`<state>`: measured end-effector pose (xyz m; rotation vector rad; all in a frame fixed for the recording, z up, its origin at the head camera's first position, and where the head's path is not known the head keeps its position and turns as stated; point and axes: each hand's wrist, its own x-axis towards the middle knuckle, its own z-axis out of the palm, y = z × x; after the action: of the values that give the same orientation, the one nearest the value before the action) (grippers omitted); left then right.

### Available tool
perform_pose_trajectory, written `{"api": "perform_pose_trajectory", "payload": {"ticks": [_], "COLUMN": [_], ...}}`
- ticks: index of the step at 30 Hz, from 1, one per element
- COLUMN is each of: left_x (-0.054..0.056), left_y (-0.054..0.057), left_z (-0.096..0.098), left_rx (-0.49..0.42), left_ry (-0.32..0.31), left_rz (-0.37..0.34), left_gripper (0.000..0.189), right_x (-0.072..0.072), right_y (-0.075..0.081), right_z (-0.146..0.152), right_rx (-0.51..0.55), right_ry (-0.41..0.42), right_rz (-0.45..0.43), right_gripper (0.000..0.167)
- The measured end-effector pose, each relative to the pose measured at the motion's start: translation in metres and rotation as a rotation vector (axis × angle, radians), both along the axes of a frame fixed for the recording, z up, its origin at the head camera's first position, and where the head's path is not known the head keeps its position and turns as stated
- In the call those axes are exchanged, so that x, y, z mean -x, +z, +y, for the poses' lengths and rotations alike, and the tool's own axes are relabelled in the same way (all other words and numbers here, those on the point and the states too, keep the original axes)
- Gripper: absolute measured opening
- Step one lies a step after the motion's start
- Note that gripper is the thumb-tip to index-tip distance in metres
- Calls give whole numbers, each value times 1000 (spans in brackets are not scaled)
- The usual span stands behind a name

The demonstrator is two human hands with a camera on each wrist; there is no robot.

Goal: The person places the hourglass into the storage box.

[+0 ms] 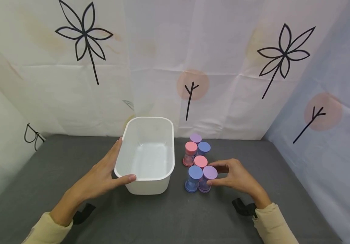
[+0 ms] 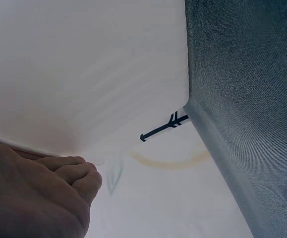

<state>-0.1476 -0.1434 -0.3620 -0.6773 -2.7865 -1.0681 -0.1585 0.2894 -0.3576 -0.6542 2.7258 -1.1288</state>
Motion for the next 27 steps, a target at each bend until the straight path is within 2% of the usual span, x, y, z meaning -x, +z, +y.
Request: {"api": "perform_pose_trajectory", "payload": {"ticks": [12, 19, 27], "left_x": [0, 0, 0], "left_y": [-1, -2, -1], "left_z": [0, 0, 1], "left_rx": [-12, -15, -21], "left_ry": [-4, -3, -5], "left_rz": [3, 1, -1], "left_gripper": [121, 122, 122], "right_x": [-1, -6, -10], "right_y": [-1, 8, 19], "right_z": [2, 8, 15], "right_rx": [13, 54, 149], "right_ry": [-12, -15, -2], "right_rz": [37, 79, 132], "right_gripper": [48, 41, 38]}}
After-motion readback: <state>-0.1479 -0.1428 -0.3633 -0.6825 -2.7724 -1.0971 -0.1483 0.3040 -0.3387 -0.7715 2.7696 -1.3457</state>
